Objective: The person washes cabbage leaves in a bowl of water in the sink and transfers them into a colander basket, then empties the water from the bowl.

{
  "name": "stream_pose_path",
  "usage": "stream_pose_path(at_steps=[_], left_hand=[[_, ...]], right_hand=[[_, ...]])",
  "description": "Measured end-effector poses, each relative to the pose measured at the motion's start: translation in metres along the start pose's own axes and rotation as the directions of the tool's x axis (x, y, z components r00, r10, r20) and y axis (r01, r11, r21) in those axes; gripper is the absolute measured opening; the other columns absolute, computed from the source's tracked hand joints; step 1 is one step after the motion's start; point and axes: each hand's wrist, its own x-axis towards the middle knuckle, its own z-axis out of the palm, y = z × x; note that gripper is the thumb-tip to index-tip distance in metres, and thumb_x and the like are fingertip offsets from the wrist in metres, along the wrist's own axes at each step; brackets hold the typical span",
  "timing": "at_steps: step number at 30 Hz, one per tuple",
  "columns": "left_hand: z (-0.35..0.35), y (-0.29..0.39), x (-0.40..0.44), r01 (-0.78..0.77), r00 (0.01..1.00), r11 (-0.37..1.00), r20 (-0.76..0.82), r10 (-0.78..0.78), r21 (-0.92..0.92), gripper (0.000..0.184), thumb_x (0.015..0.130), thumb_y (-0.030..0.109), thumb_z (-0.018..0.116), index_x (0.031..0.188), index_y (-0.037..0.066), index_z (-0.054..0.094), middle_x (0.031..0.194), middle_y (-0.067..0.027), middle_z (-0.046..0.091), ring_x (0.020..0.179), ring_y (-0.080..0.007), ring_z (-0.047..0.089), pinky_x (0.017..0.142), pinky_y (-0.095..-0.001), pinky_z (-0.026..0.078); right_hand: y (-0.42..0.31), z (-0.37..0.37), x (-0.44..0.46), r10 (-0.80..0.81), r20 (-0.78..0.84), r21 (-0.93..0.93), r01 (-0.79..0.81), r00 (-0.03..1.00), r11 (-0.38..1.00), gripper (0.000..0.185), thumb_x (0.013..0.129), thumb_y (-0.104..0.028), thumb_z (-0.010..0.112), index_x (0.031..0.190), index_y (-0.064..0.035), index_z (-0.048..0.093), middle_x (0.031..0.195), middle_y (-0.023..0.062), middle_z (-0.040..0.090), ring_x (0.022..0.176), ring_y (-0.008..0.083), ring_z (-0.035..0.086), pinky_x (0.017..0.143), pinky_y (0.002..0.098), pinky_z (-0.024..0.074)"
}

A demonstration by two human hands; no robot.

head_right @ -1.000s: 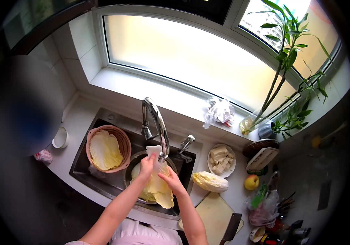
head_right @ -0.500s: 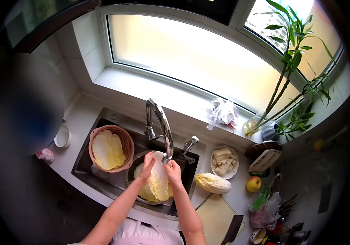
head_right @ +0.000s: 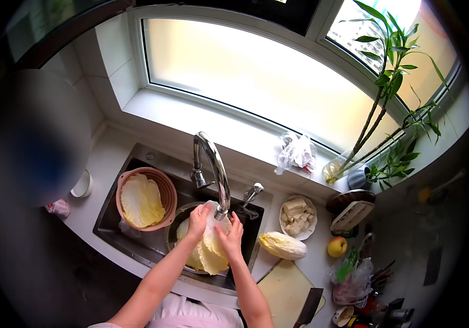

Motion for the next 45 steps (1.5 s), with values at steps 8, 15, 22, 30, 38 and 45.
stream_pose_path(at_steps=[8,15,22,30,38,45], left_hand=[[0.007,0.014,0.000,0.012,0.946,0.981,0.321,0.051,-0.192,0.015,0.092,0.011,0.056,0.101,0.002,0.064,0.085,0.0028,0.064,0.082,-0.0054,0.056,0.077,-0.0211,0.045],[0.003,0.031,-0.002,-0.105,0.977,0.955,0.209,0.046,0.277,0.018,0.094,0.016,0.053,0.095,0.001,0.063,0.079,-0.0031,0.064,0.077,-0.0049,0.056,0.072,-0.0227,0.046],[0.003,0.026,0.005,-0.248,0.958,0.921,0.220,0.186,0.300,0.022,0.096,0.014,0.046,0.111,0.003,0.058,0.094,-0.0079,0.066,0.089,-0.0131,0.061,0.079,-0.0266,0.047],[-0.030,0.019,0.000,-0.010,0.970,0.990,0.238,0.044,-0.142,0.069,0.085,0.008,0.066,0.141,0.014,0.027,0.128,-0.0117,0.050,0.115,-0.0169,0.049,0.096,-0.0287,0.041],[-0.068,0.009,-0.020,0.109,0.947,0.991,0.294,-0.127,0.077,0.034,0.088,0.015,0.063,0.119,0.003,0.056,0.106,-0.0030,0.063,0.096,-0.0110,0.058,0.083,-0.0268,0.047],[-0.104,0.020,-0.020,-0.027,0.999,0.933,0.031,0.017,0.358,0.027,0.087,0.018,0.063,0.106,-0.001,0.062,0.088,-0.0115,0.069,0.083,-0.0162,0.065,0.073,-0.0296,0.049]], right_hand=[[0.031,-0.002,-0.012,0.238,0.619,0.410,-0.566,0.748,0.715,0.026,0.089,-0.019,0.063,0.105,0.0011,0.060,0.090,0.0028,0.063,0.078,0.0085,0.057,0.069,0.0281,0.0481],[0.015,-0.022,-0.001,0.178,0.728,0.439,-0.650,0.662,0.620,0.024,0.088,-0.017,0.063,0.102,0.0021,0.062,0.088,0.0035,0.064,0.076,0.0106,0.059,0.068,0.0280,0.0493],[0.018,-0.006,0.003,0.106,0.716,0.545,-0.648,0.690,0.531,0.025,0.088,-0.017,0.064,0.105,0.0011,0.062,0.091,0.0036,0.064,0.081,0.0117,0.059,0.073,0.0294,0.0488],[0.023,0.021,0.025,0.171,0.582,0.676,-0.589,0.795,0.442,0.024,0.086,-0.018,0.065,0.104,-0.0011,0.064,0.091,0.0044,0.066,0.080,0.0125,0.060,0.070,0.0284,0.0483],[-0.001,0.042,0.030,0.149,0.656,0.714,-0.673,0.740,0.193,0.022,0.084,-0.015,0.068,0.102,-0.0015,0.065,0.089,0.0033,0.066,0.075,0.0125,0.060,0.065,0.0278,0.0473],[-0.023,0.088,0.019,0.084,0.697,0.674,-0.690,0.712,0.264,0.040,0.083,-0.017,0.069,0.118,-0.0018,0.056,0.112,0.0087,0.061,0.103,0.0170,0.057,0.089,0.0299,0.0439]])
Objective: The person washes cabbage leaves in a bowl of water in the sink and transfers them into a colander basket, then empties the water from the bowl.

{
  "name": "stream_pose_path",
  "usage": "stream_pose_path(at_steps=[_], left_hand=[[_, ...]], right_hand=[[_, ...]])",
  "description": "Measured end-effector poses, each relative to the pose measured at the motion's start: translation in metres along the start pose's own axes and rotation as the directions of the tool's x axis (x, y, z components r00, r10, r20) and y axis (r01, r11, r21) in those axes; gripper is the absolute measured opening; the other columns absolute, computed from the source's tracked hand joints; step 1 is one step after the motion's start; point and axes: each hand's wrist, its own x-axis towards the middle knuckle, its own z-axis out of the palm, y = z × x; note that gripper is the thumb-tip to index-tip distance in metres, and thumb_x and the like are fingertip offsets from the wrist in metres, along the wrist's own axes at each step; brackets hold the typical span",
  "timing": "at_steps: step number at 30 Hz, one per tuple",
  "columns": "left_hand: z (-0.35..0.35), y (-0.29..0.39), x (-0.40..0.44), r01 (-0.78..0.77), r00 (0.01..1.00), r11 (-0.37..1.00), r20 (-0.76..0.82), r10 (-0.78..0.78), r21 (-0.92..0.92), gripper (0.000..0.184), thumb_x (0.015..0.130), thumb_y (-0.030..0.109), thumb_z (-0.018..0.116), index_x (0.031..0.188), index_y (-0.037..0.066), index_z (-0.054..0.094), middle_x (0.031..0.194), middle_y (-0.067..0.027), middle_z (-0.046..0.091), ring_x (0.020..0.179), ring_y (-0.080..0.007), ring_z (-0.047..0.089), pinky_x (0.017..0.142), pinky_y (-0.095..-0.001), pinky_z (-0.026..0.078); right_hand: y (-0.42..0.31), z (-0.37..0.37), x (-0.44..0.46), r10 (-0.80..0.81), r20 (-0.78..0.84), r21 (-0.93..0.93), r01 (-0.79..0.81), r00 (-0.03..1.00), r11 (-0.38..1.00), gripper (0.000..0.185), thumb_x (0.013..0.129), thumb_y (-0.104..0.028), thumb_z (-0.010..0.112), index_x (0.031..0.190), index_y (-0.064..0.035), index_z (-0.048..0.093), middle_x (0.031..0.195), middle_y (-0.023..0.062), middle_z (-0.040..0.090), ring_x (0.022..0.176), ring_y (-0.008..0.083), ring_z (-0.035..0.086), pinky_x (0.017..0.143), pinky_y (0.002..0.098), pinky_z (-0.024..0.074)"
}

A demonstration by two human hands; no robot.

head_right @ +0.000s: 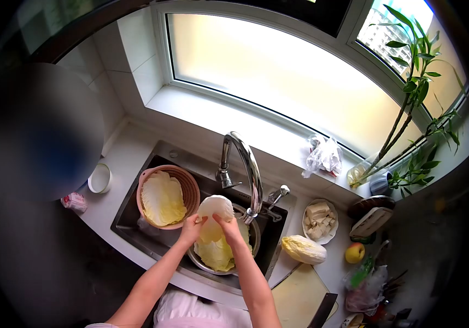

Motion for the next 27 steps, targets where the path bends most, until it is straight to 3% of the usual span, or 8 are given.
stream_pose_path(at_steps=[5,10,13,15,19,23,25,27], left_hand=[[-0.061,-0.033,0.027,-0.036,0.902,0.941,-0.394,0.175,0.337,0.023,0.086,0.018,0.061,0.092,-0.004,0.060,0.083,-0.0248,0.063,0.082,-0.0420,0.060,0.070,-0.0420,0.046],[-0.134,-0.054,0.050,0.095,0.900,0.899,-0.423,0.106,0.427,0.022,0.085,0.015,0.060,0.094,-0.005,0.058,0.080,-0.0253,0.062,0.079,-0.0428,0.060,0.070,-0.0449,0.046],[-0.129,-0.041,0.043,0.132,0.878,0.922,-0.474,0.061,0.363,0.035,0.083,0.012,0.061,0.115,0.000,0.053,0.104,-0.0215,0.061,0.098,-0.0379,0.057,0.083,-0.0432,0.044],[-0.102,-0.023,0.034,0.178,0.738,0.715,-0.572,0.358,0.676,0.050,0.080,0.009,0.062,0.127,0.006,0.046,0.124,-0.0173,0.049,0.117,-0.0344,0.046,0.095,-0.0441,0.037],[-0.030,-0.036,0.016,-0.054,0.973,0.931,-0.192,0.131,0.362,0.044,0.081,0.011,0.062,0.122,0.002,0.050,0.113,-0.0168,0.056,0.107,-0.0318,0.052,0.093,-0.0394,0.040],[0.056,-0.083,0.009,0.392,0.885,0.919,0.261,-0.387,0.035,0.068,0.084,0.038,0.066,0.131,-0.005,0.042,0.113,-0.0165,0.060,0.098,-0.0209,0.060,0.084,-0.0296,0.047],[0.073,-0.050,0.006,0.644,0.736,0.734,0.436,-0.518,-0.217,0.064,0.083,0.029,0.069,0.132,-0.003,0.042,0.116,-0.0157,0.058,0.095,-0.0225,0.061,0.082,-0.0329,0.050],[0.094,-0.054,0.006,0.595,0.803,0.735,0.280,-0.526,-0.326,0.058,0.081,0.023,0.071,0.127,-0.002,0.047,0.114,-0.0149,0.059,0.097,-0.0229,0.061,0.079,-0.0343,0.051]], right_hand=[[0.028,-0.017,-0.004,-0.116,-0.100,-0.404,0.066,0.988,0.912,0.043,0.085,-0.015,0.064,0.125,-0.0031,0.051,0.116,0.0098,0.059,0.107,0.0184,0.055,0.093,0.0292,0.0419],[0.039,-0.072,-0.031,-0.235,-0.222,-0.723,0.002,0.946,0.691,0.028,0.087,-0.018,0.059,0.110,-0.0030,0.062,0.107,0.0136,0.061,0.103,0.0244,0.058,0.089,0.0339,0.0456],[0.044,-0.074,-0.039,-0.262,-0.198,-0.966,-0.142,0.945,0.217,0.046,0.079,-0.043,0.066,0.106,-0.0054,0.064,0.103,0.0148,0.060,0.096,0.0319,0.057,0.085,0.0420,0.0452],[0.052,-0.059,-0.045,-0.305,-0.063,-0.998,-0.057,0.950,0.028,0.050,0.077,-0.046,0.067,0.107,-0.0060,0.064,0.105,0.0142,0.060,0.098,0.0307,0.057,0.086,0.0407,0.0450],[0.088,-0.061,-0.033,-0.299,-0.052,-0.999,-0.053,0.953,0.007,0.020,0.081,-0.019,0.058,0.092,-0.0046,0.066,0.094,0.0151,0.060,0.087,0.0327,0.060,0.074,0.0447,0.0488],[0.059,-0.035,-0.049,-0.442,-0.003,-0.999,0.020,0.897,0.049,0.010,0.076,-0.008,0.055,0.082,-0.0034,0.062,0.085,0.0127,0.058,0.076,0.0305,0.061,0.062,0.0426,0.0509],[0.049,-0.025,-0.062,-0.486,0.093,-0.995,0.100,0.869,-0.012,0.009,0.077,-0.008,0.055,0.082,-0.0045,0.061,0.083,0.0112,0.057,0.076,0.0288,0.061,0.058,0.0412,0.0508],[0.036,-0.016,-0.079,-0.410,0.132,-0.987,0.159,0.902,0.033,0.013,0.078,-0.011,0.062,0.089,-0.0049,0.065,0.089,0.0108,0.059,0.081,0.0281,0.061,0.067,0.0395,0.0513]])
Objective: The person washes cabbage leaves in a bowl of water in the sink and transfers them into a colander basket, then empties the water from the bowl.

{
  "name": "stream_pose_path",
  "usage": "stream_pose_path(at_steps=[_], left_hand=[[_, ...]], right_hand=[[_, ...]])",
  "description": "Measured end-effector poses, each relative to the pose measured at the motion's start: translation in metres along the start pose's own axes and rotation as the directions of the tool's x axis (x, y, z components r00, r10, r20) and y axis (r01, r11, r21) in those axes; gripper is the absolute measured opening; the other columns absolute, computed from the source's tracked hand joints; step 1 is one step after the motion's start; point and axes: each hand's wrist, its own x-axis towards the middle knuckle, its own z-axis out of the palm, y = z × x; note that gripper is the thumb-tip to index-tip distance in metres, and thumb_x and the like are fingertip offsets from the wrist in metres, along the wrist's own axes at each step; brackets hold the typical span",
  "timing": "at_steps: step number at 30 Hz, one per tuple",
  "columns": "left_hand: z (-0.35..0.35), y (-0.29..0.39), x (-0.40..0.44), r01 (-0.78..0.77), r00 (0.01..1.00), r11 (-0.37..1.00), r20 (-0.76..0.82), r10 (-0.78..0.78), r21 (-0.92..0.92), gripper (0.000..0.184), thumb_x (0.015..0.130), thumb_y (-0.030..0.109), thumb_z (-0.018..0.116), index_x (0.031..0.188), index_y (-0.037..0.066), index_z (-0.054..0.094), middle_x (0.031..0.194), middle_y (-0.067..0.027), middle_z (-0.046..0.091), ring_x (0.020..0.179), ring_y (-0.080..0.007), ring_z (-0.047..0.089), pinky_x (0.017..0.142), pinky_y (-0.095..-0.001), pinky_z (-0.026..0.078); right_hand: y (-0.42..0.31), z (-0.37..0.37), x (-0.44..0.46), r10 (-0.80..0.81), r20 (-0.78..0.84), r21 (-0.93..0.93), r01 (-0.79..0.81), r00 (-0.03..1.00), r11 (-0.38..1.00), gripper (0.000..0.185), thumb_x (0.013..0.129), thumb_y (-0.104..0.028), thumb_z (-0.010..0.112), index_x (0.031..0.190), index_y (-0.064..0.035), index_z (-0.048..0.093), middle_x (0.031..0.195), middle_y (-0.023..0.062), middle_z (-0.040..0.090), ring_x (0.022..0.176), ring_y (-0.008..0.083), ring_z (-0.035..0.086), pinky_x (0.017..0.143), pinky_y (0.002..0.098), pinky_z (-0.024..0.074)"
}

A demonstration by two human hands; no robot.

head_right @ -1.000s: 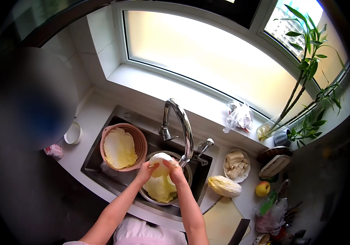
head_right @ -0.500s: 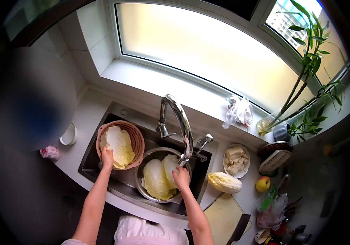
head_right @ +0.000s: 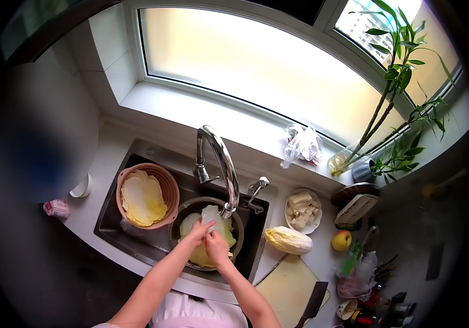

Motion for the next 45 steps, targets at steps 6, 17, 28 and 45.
stream_pose_path(at_steps=[6,17,28,45], left_hand=[[0.015,0.023,-0.011,-0.152,0.988,0.952,-0.013,0.154,-0.267,0.036,0.080,0.006,0.070,0.113,0.000,0.059,0.101,-0.0111,0.065,0.086,-0.0232,0.065,0.074,-0.0352,0.054],[0.033,0.063,-0.027,-0.314,0.883,0.898,0.253,0.395,-0.307,0.029,0.082,0.009,0.070,0.109,0.004,0.059,0.100,-0.0042,0.065,0.087,-0.0153,0.063,0.078,-0.0321,0.053],[0.050,0.071,-0.041,-0.508,0.845,0.857,0.142,0.515,-0.086,0.015,0.088,0.013,0.063,0.096,0.001,0.066,0.085,-0.0015,0.064,0.078,-0.0075,0.057,0.071,-0.0227,0.046],[-0.002,0.050,-0.050,-0.479,0.874,0.867,0.168,0.456,0.136,0.052,0.088,0.018,0.063,0.133,0.004,0.040,0.125,-0.0095,0.052,0.113,-0.0177,0.050,0.096,-0.0302,0.038]], right_hand=[[0.029,-0.048,-0.001,0.235,-0.285,0.226,-0.173,0.929,0.959,0.057,0.075,-0.028,0.075,0.120,-0.0006,0.054,0.114,0.0165,0.053,0.100,0.0314,0.054,0.086,0.0393,0.0452],[0.047,-0.077,-0.011,0.369,0.522,0.757,-0.617,0.770,0.217,0.020,0.085,-0.017,0.067,0.095,0.0004,0.066,0.081,0.0019,0.066,0.066,0.0084,0.060,0.058,0.0239,0.0468],[0.047,-0.127,-0.017,0.278,0.670,0.572,-0.717,0.689,0.399,0.024,0.086,-0.019,0.065,0.099,0.0013,0.066,0.085,0.0016,0.065,0.070,0.0081,0.058,0.062,0.0244,0.0464],[0.051,-0.020,0.039,0.319,0.140,0.950,-0.218,0.937,0.225,0.015,0.090,-0.013,0.059,0.101,-0.0042,0.065,0.089,-0.0041,0.062,0.078,0.0041,0.053,0.069,0.0208,0.0440]])
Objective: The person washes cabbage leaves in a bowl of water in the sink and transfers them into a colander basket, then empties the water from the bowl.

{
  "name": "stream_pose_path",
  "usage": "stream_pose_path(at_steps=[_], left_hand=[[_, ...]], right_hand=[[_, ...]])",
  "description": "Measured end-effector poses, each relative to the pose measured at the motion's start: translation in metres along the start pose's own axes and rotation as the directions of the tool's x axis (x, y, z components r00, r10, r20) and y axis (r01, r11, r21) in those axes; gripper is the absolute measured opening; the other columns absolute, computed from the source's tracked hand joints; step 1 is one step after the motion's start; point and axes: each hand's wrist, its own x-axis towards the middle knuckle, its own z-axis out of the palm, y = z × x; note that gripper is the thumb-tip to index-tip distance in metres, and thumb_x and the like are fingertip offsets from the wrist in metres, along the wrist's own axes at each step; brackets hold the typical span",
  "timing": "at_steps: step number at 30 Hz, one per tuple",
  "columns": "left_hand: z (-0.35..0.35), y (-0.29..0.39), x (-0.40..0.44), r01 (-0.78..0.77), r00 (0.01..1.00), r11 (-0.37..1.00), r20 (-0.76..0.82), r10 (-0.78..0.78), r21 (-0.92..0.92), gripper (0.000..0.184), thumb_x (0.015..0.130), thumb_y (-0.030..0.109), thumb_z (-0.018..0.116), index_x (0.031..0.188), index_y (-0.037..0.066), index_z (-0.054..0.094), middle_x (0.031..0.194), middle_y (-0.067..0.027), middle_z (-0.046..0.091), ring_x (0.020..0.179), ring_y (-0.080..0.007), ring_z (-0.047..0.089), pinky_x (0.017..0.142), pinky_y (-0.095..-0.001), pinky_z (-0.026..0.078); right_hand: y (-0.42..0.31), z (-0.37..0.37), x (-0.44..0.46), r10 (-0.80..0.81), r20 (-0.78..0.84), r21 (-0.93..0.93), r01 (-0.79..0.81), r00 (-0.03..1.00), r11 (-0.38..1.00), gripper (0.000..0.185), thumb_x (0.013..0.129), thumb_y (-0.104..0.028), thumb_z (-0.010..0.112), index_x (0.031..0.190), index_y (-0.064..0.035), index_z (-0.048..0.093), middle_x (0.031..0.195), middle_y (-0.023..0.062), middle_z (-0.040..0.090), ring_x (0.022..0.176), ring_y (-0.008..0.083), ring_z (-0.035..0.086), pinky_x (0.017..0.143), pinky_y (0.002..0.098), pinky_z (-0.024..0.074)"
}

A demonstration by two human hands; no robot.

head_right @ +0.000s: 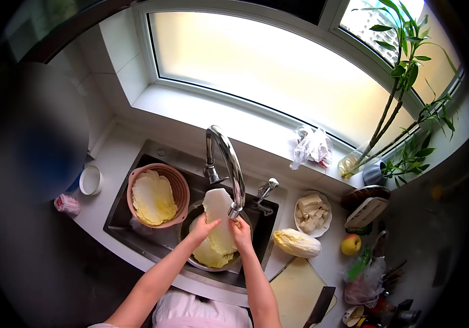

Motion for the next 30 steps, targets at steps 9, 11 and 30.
stream_pose_path(at_steps=[9,11,30], left_hand=[[-0.122,0.013,0.008,-0.058,0.906,0.881,-0.345,0.244,0.469,0.029,0.088,0.010,0.054,0.114,-0.003,0.056,0.098,-0.0194,0.066,0.092,-0.0316,0.063,0.081,-0.0356,0.047],[-0.175,0.010,0.013,-0.059,0.852,0.829,-0.405,0.332,0.556,0.030,0.087,0.008,0.053,0.114,-0.004,0.055,0.099,-0.0214,0.065,0.096,-0.0375,0.061,0.083,-0.0377,0.046],[-0.094,-0.066,0.003,0.019,0.960,0.956,-0.273,0.064,0.292,0.029,0.087,0.013,0.058,0.112,-0.002,0.058,0.097,-0.0130,0.068,0.085,-0.0206,0.065,0.078,-0.0311,0.050]], right_hand=[[0.035,0.022,0.009,-0.014,0.052,-0.402,0.034,0.999,0.915,0.039,0.084,-0.015,0.066,0.120,-0.0026,0.054,0.111,0.0104,0.061,0.095,0.0192,0.060,0.082,0.0294,0.0475],[0.047,0.014,-0.001,0.050,0.062,-0.426,-0.019,0.997,0.904,0.039,0.084,-0.015,0.065,0.120,-0.0032,0.054,0.112,0.0115,0.061,0.095,0.0212,0.061,0.082,0.0303,0.0482],[0.072,0.006,-0.010,0.087,0.010,-0.459,-0.073,0.996,0.885,0.059,0.082,-0.011,0.064,0.137,-0.0076,0.041,0.126,0.0144,0.055,0.112,0.0246,0.055,0.095,0.0332,0.0425]])
